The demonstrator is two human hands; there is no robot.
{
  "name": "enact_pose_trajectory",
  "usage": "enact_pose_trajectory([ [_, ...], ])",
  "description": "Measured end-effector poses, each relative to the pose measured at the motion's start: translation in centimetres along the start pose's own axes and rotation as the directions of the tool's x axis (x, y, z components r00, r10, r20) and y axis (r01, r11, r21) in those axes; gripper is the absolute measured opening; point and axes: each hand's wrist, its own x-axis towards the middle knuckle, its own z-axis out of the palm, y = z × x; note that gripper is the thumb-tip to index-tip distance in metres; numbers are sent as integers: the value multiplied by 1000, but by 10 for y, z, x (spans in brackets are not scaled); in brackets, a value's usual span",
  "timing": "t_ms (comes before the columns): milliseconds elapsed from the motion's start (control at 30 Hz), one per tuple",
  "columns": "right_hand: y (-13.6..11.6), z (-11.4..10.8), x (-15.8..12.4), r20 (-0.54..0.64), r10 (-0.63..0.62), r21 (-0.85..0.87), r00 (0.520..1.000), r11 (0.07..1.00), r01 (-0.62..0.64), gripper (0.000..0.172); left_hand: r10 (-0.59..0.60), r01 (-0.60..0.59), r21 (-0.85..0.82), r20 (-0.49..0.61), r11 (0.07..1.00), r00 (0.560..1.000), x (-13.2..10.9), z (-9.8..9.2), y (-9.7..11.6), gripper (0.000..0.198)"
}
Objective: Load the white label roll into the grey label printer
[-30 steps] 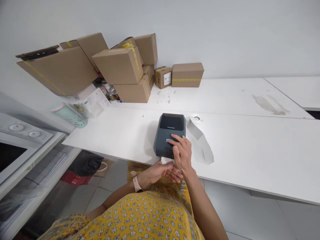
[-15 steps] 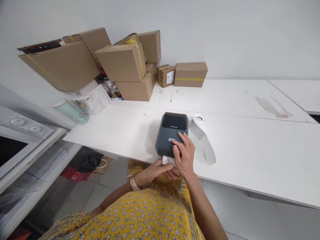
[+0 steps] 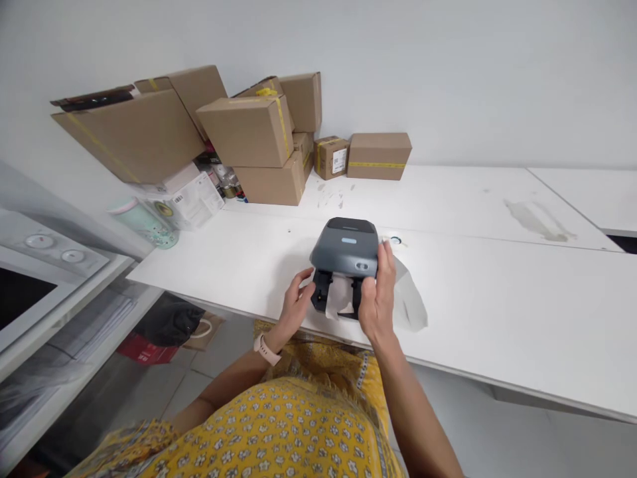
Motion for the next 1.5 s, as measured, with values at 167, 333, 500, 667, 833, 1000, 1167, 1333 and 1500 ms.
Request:
enact_pose_trajectory([
  [167, 5, 8, 87, -69, -115, -173, 991, 980, 101, 63, 22, -36, 218, 67, 975, 998, 56, 22, 1, 55],
  [333, 8, 14, 165, -54, -26, -297, 998, 955, 9, 70, -80, 6, 394, 172, 919, 982, 81, 25, 12, 75],
  [500, 10, 6, 167, -157, -163, -372, 974, 923, 95, 60, -88, 27, 411, 132, 911, 987, 79, 24, 9, 76],
  [667, 26, 13, 105, 663, 29, -399, 748, 859, 320, 38, -87, 25, 442, 120, 897, 989, 78, 27, 10, 76],
  [833, 45, 40, 81, 850, 153, -403, 504, 806, 435, 30, -137, 63, 477, 121, 877, 983, 78, 27, 16, 80],
  [1000, 49, 59, 93, 870, 243, -431, 429, 796, 424, 32, -132, 48, 492, 137, 869, 982, 77, 26, 15, 83],
  [1167, 36, 17, 103, 883, 128, -293, 451, 902, 318, 51, -107, 38, 448, 130, 893, 986, 77, 25, 11, 83],
  [1333, 38, -48, 75, 559, 35, 198, 828, 964, -174, 46, -102, 49, 390, 116, 919, 988, 76, 26, 9, 82],
  [1500, 69, -66, 27, 291, 324, 105, 900, 924, -367, 46, -97, 45, 382, 117, 923, 988, 76, 27, 7, 78],
])
